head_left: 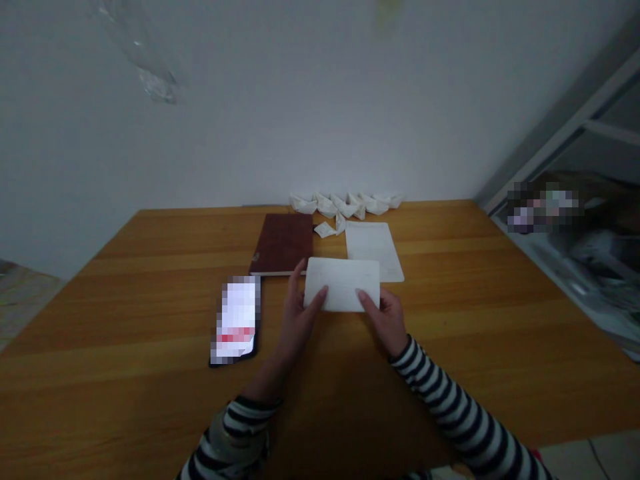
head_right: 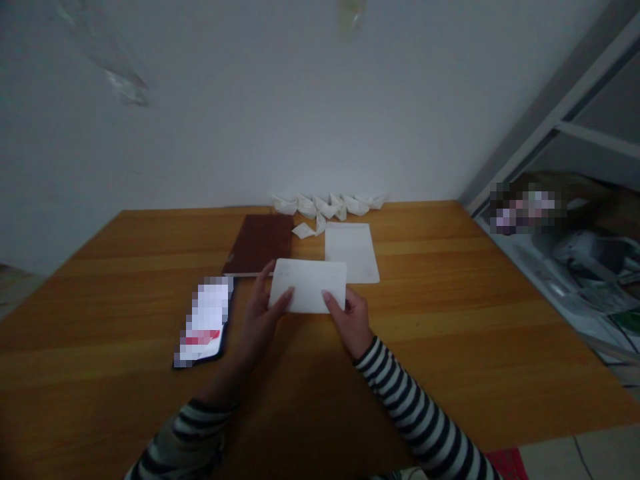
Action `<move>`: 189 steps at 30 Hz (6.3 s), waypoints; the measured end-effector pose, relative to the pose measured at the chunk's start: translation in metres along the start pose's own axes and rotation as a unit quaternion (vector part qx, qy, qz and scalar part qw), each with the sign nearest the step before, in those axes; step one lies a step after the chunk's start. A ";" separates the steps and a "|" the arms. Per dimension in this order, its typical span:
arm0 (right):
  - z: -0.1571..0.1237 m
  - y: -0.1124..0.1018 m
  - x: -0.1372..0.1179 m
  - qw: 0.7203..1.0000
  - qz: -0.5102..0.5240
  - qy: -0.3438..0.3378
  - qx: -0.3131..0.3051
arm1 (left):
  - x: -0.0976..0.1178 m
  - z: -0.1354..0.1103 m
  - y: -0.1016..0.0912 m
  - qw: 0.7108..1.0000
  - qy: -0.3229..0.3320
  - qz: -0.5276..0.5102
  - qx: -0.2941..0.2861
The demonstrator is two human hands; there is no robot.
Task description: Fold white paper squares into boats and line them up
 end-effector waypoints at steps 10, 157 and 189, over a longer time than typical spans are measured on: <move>-0.009 0.000 -0.001 0.997 -0.032 -0.024 0.065 | -0.008 -0.007 0.004 1.000 -0.013 0.001 0.014; 0.001 0.001 -0.011 0.965 0.177 0.173 -0.082 | 0.017 0.002 -0.013 0.981 -0.085 0.174 -0.008; 0.000 0.011 -0.014 0.979 0.045 0.076 -0.182 | 0.026 -0.003 -0.004 0.963 0.012 0.271 -0.008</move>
Point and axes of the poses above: each hand's wrist, its own z-axis towards the middle knuckle, its own y-axis out of the palm, x = y × z, the point moved 4 cm from there along z, towards the middle knuckle, and after that the axes turned 6 degrees about -z, right-handed, at the moved point
